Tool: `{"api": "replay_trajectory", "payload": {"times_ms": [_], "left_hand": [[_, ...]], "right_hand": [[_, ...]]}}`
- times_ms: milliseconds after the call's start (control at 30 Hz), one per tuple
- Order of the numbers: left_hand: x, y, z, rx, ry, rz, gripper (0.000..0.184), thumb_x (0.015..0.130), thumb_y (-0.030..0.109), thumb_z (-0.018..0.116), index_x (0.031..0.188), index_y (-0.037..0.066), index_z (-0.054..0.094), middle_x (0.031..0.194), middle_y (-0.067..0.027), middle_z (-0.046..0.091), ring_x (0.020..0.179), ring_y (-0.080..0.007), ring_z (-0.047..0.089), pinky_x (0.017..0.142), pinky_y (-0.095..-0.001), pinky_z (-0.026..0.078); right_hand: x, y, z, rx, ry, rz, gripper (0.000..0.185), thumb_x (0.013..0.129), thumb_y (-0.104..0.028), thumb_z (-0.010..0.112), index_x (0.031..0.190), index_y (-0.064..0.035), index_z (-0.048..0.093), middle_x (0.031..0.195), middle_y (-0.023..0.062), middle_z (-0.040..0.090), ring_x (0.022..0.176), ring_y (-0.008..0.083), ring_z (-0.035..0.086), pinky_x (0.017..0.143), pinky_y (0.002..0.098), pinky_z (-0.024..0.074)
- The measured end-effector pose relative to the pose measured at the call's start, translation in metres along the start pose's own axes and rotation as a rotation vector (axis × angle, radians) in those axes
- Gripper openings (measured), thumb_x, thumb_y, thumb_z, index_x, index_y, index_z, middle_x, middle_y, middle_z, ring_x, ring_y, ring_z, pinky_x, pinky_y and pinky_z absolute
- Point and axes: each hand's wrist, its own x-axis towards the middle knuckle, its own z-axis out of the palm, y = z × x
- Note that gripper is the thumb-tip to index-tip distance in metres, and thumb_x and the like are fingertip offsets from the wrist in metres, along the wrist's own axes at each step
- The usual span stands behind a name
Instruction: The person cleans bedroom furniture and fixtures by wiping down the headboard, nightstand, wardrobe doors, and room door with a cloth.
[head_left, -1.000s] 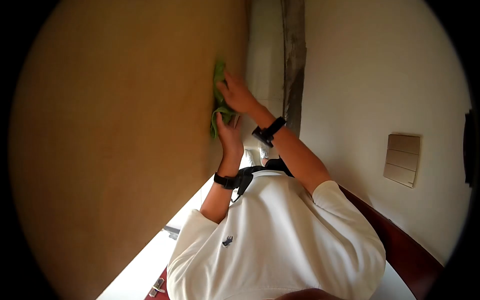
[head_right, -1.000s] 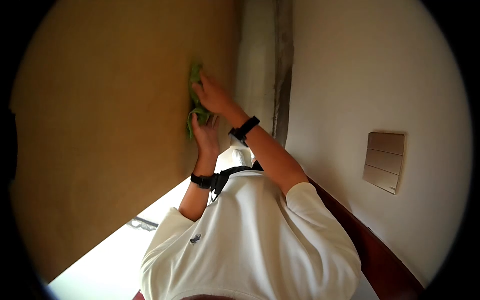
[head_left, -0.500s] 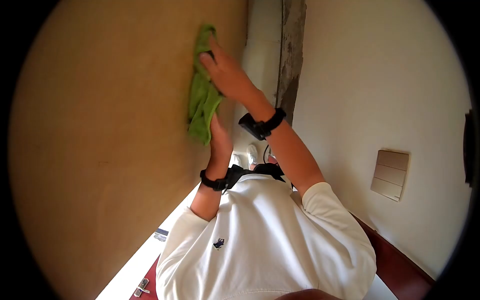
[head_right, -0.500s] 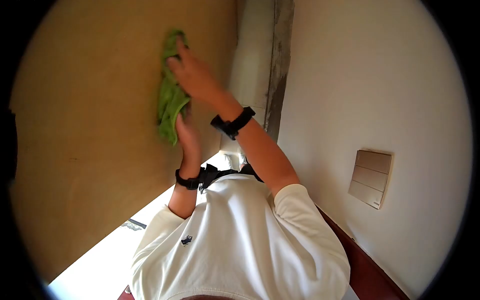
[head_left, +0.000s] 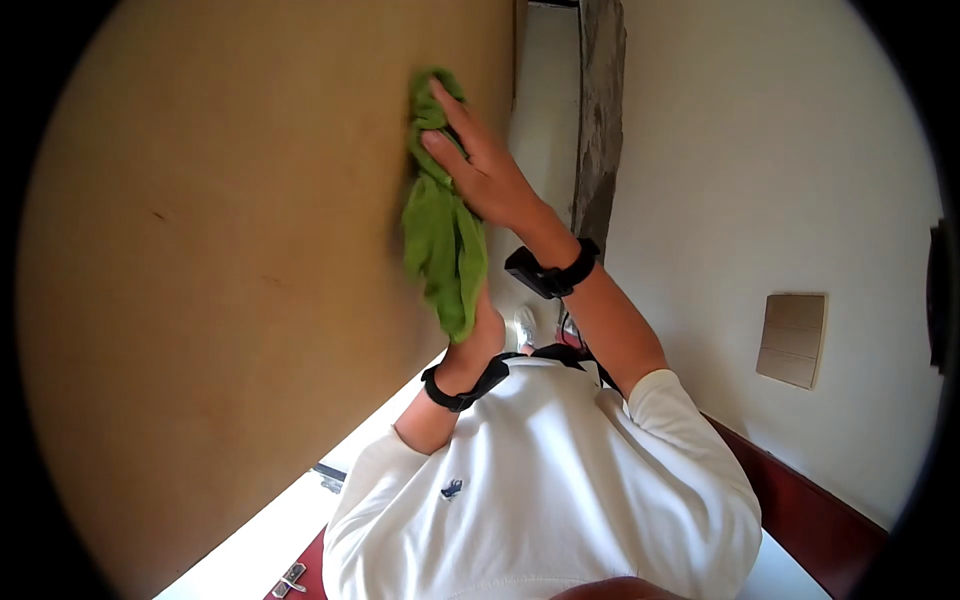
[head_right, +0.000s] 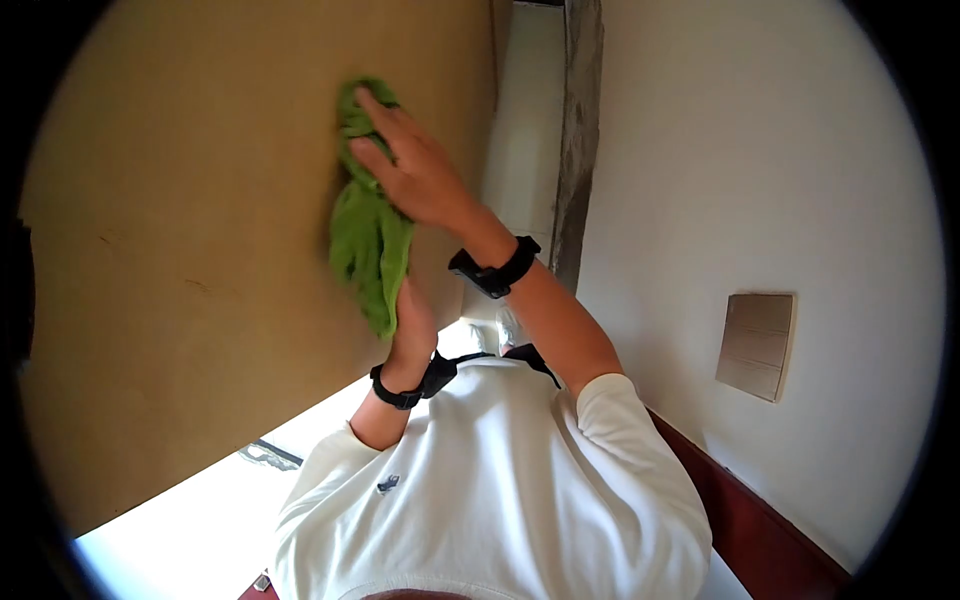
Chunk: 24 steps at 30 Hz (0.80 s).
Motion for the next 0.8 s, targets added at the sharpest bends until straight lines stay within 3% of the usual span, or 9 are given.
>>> {"api": "replay_trajectory", "payload": {"times_ms": [133,200,233,333,467,533,600,700,800], "left_hand": [[-0.011,0.007,0.012,0.117,0.120,0.199,0.046,0.098,0.000,0.038,0.143,-0.010,0.036,0.149,-0.0247,0.037,0.140,-0.0354,0.032,0.118,-0.0395,0.020],[0.040,0.058,-0.008,-1.522,0.448,-0.398,0.053,0.104,0.025,0.041,0.148,0.000,0.029,0.155,-0.0114,0.031,0.141,-0.0265,0.031,0.121,-0.0448,0.019],[0.029,0.034,-0.005,-0.837,0.194,-0.264,0.052,0.102,0.023,0.043,0.147,0.001,0.032,0.153,-0.0109,0.033,0.141,-0.0264,0.032,0.121,-0.0470,0.020],[0.044,0.015,0.011,-1.312,0.292,-0.457,0.050,0.101,0.022,0.044,0.145,0.001,0.035,0.152,-0.0111,0.035,0.140,-0.0254,0.033,0.120,-0.0460,0.021],[0.018,-0.004,0.032,-0.885,0.293,-0.440,0.050,0.101,0.024,0.045,0.145,0.003,0.036,0.150,-0.0105,0.037,0.139,-0.0245,0.034,0.119,-0.0444,0.023],[0.004,-0.009,0.037,-1.645,0.607,-0.427,0.049,0.102,0.027,0.042,0.145,0.004,0.036,0.148,-0.0098,0.039,0.138,-0.0240,0.035,0.117,-0.0420,0.025],[-0.017,-0.032,0.051,-1.125,0.361,-0.015,0.051,0.103,0.032,0.038,0.146,0.005,0.035,0.148,-0.0091,0.038,0.137,-0.0241,0.036,0.118,-0.0411,0.023],[-0.010,-0.017,0.046,-1.154,0.343,-0.045,0.053,0.103,0.035,0.037,0.147,0.006,0.033,0.149,-0.0090,0.037,0.137,-0.0241,0.035,0.118,-0.0411,0.022],[0.020,-0.001,0.035,-1.297,0.343,-0.158,0.056,0.103,0.038,0.036,0.148,0.006,0.031,0.151,-0.0089,0.035,0.138,-0.0241,0.034,0.118,-0.0411,0.021]], "right_hand": [[-0.008,-0.034,-0.008,0.013,-0.096,-0.248,0.055,0.098,-0.022,0.054,0.148,-0.0066,0.038,0.120,0.0207,0.053,0.103,0.0396,0.057,0.093,0.0407,0.0452],[-0.016,-0.019,-0.001,0.010,-0.093,-0.287,0.054,0.097,-0.017,0.055,0.147,-0.0070,0.039,0.119,0.0207,0.053,0.104,0.0395,0.056,0.093,0.0410,0.0452],[-0.023,-0.002,0.003,-0.022,-0.092,-0.155,0.054,0.096,-0.013,0.055,0.146,-0.0065,0.040,0.119,0.0211,0.053,0.106,0.0396,0.055,0.093,0.0417,0.0447],[-0.050,0.065,0.018,-0.074,-0.110,0.029,0.053,0.096,-0.007,0.052,0.147,-0.0046,0.038,0.121,0.0203,0.052,0.110,0.0371,0.053,0.095,0.0391,0.0425],[-0.066,0.048,0.013,0.087,-0.156,0.104,0.056,0.096,-0.019,0.056,0.148,-0.0073,0.038,0.126,0.0247,0.052,0.116,0.0409,0.051,0.101,0.0420,0.0407],[-0.070,0.006,0.004,0.106,-0.147,-0.053,0.062,0.094,-0.030,0.060,0.148,-0.0093,0.039,0.132,0.0250,0.047,0.120,0.0425,0.047,0.105,0.0445,0.0382],[-0.061,-0.039,-0.004,0.189,-0.152,-0.357,0.060,0.089,-0.036,0.065,0.142,-0.0119,0.050,0.137,0.0244,0.042,0.123,0.0438,0.042,0.106,0.0473,0.0370],[-0.049,-0.074,-0.009,-0.009,-0.201,-0.567,0.052,0.087,-0.036,0.067,0.133,-0.0136,0.060,0.137,0.0230,0.040,0.123,0.0422,0.041,0.103,0.0488,0.0391],[-0.038,-0.062,0.001,-0.192,-0.216,-0.460,0.048,0.086,-0.036,0.069,0.128,-0.0135,0.064,0.133,0.0234,0.042,0.122,0.0404,0.040,0.101,0.0482,0.0409]]}}
